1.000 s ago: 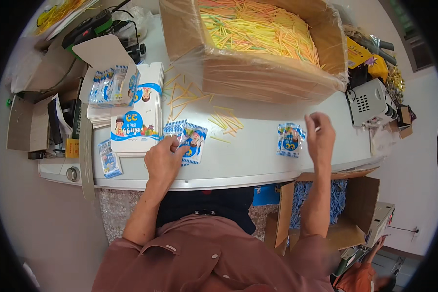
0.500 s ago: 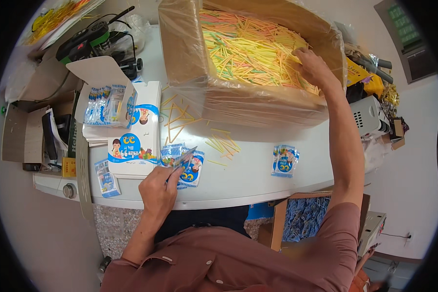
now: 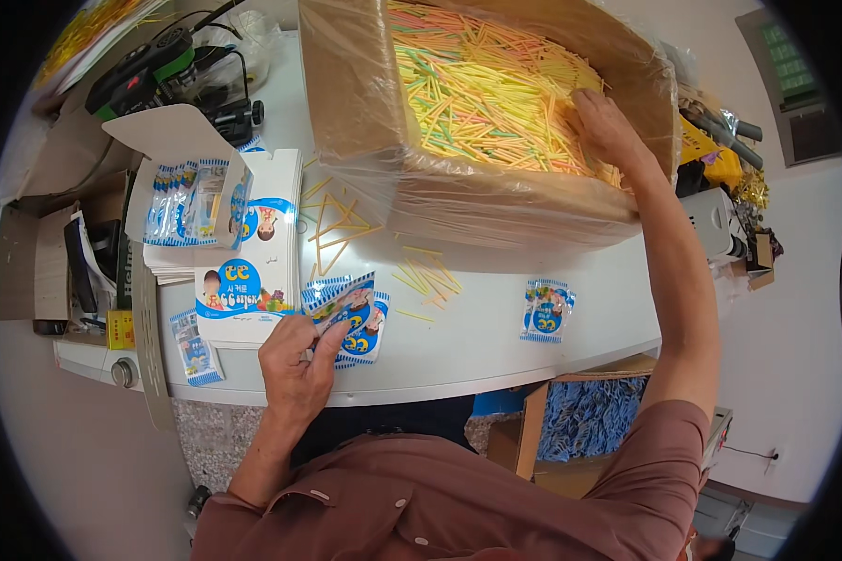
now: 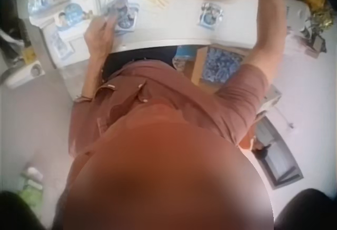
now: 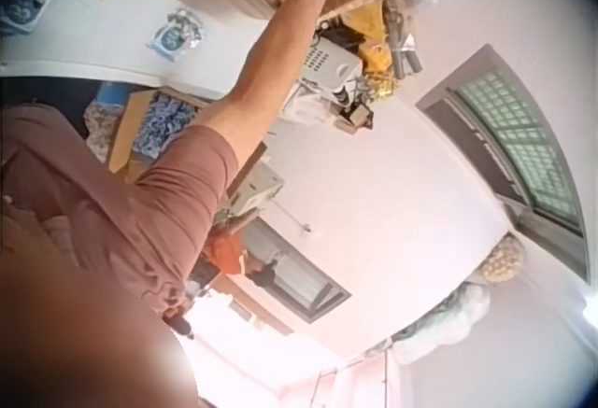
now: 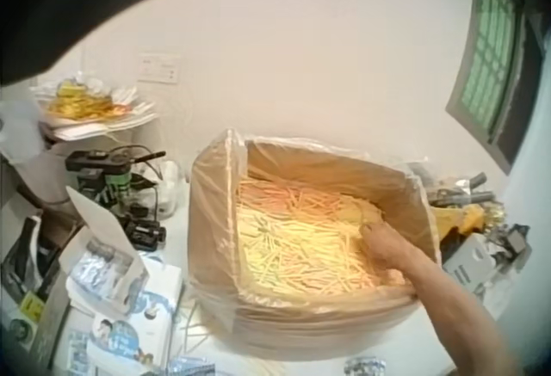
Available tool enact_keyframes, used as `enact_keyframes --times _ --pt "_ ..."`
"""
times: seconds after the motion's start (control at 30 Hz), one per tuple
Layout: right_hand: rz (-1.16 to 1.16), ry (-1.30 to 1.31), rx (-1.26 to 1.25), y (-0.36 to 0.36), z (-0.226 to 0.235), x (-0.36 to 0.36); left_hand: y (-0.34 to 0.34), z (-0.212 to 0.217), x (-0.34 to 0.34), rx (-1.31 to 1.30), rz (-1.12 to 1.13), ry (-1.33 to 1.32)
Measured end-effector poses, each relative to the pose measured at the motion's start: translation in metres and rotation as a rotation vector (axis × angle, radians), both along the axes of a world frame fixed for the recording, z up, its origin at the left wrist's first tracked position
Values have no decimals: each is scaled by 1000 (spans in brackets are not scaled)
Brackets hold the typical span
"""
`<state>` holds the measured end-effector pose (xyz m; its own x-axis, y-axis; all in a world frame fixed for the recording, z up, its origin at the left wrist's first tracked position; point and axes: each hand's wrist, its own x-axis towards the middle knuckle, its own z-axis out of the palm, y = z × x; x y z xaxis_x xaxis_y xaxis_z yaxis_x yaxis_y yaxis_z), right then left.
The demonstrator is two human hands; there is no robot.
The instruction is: Packaging small blue notebooks with bundles of yellow straws on a factory workbench.
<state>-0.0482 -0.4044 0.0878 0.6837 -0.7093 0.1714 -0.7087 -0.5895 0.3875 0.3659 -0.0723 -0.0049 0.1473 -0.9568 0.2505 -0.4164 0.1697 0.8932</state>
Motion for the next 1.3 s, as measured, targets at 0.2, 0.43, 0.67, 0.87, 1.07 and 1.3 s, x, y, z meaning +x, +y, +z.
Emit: enact_keyframes --times 0.2,0.43,0.67,0.87,1.07,1.3 --pt "-253 -412 128 26 34 5 5 7 2 46 23 143" --pt "-230 -1276 575 106 91 34 -2 42 6 37 82 456" --pt "-116 -1292 1801 275 4 139 -44 82 -43 39 -449 730" --pt "-123 -2066 2065 346 -106 184 -15 38 -68 658 -565 677" --pt "-298 -1532 1742 329 -120 168 -22 9 -88 545 -365 702" --pt "-238 -1502 587 312 -137 135 -37 31 -47 117 -41 736"
